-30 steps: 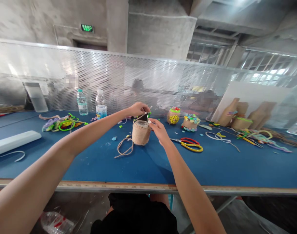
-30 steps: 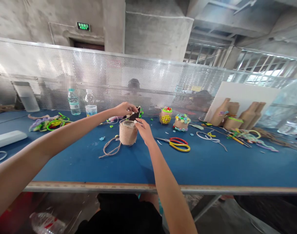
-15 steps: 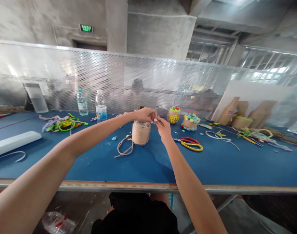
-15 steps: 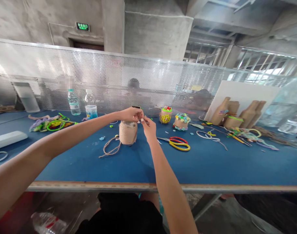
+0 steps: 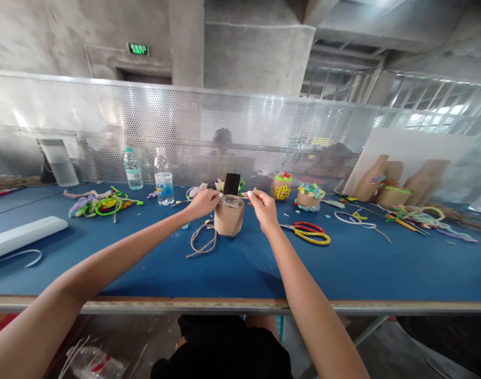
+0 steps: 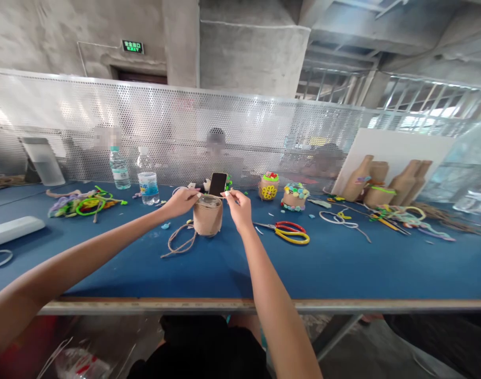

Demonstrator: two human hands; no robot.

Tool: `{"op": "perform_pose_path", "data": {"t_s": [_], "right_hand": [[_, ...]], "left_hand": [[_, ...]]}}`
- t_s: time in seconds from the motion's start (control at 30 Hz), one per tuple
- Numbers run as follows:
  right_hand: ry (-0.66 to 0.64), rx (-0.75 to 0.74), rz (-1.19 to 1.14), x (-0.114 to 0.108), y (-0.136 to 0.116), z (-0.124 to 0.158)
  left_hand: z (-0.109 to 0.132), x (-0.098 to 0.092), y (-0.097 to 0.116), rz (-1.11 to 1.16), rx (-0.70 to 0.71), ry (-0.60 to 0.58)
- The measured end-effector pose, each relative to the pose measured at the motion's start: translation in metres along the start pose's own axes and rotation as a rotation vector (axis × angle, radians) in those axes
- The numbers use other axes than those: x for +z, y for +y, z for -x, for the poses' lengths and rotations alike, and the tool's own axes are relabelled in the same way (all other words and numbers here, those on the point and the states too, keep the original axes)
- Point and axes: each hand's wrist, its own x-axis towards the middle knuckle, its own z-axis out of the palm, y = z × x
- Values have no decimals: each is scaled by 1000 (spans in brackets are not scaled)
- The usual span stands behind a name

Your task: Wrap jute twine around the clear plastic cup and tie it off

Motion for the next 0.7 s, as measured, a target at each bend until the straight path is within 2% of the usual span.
{"op": "perform_pose_path", "data": {"t_s": [0.27, 0.4, 0.57, 0.7], "right_hand": [[-126, -112, 139, 1, -2, 5], [-127, -131, 183, 2, -2, 6], [-112, -151, 210, 1, -1, 5], [-91, -140, 239, -1, -3, 4]], "left_hand": [[-4, 4, 6, 68, 45, -9], [-5, 3, 6, 96, 81, -32], [-5, 7, -1, 188, 216, -80], [1, 12, -5, 259, 214, -59]]}}
